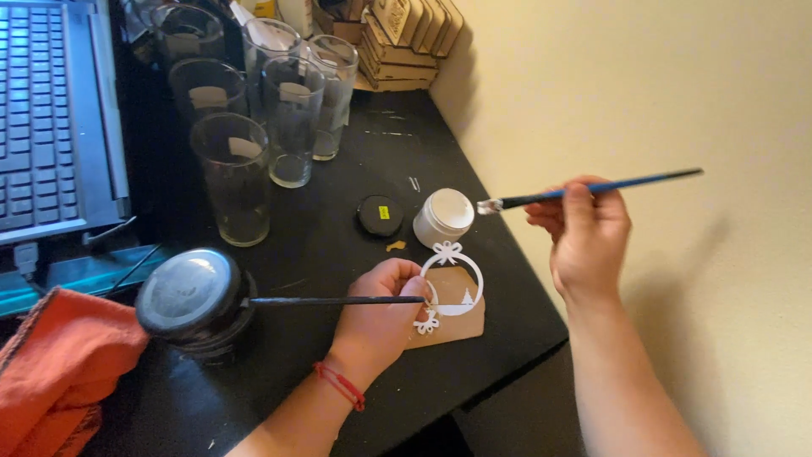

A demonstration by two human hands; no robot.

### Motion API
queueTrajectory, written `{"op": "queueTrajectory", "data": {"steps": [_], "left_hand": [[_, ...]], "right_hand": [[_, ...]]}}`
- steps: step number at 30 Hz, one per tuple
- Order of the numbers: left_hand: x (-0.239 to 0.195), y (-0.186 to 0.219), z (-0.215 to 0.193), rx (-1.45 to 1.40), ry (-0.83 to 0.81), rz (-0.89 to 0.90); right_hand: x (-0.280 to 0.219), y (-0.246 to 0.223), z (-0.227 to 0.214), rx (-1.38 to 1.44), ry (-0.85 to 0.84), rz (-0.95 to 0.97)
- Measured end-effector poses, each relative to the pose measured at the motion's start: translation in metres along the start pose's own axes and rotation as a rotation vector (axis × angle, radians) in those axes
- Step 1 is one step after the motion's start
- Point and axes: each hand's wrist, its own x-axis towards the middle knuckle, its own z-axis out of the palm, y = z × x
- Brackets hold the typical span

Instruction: Painting a small white decorative cutout with white paint using a brush at a desk.

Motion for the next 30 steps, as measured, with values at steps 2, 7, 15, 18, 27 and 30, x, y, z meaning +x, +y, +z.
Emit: {"op": "queueTrajectory", "data": {"steps": [2, 7, 15, 18, 27, 30], "left_hand": [[0.001, -0.002, 0.004, -0.074, 0.036, 0.042], [0.010, -0.017, 0.009, -0.204, 0.033, 0.078], [-0.004, 0.005, 0.005, -0.166, 0.045, -0.019], [-0.007, 0.011, 0.003, -0.142, 0.041, -0.024], [-0.008, 0.007, 0.003, -0.025, 0.067, 0.021], [-0.009, 0.009, 0.002, -0.009, 0.071, 0.040]], "right_hand": [[-0.010, -0.004, -0.015, 0.185, 0.069, 0.061], [-0.052, -0.040, -0.032, 0.139, 0.072, 0.035], [-0.109, -0.065, -0.035, -0.230, -0.096, -0.261], [-0.117, -0.062, -0.040, -0.253, -0.253, -0.361], [-0.117, -0.048, -0.041, -0.276, -0.362, -0.468], [-0.117, -0.045, -0.040, -0.274, -0.409, -0.455]]}}
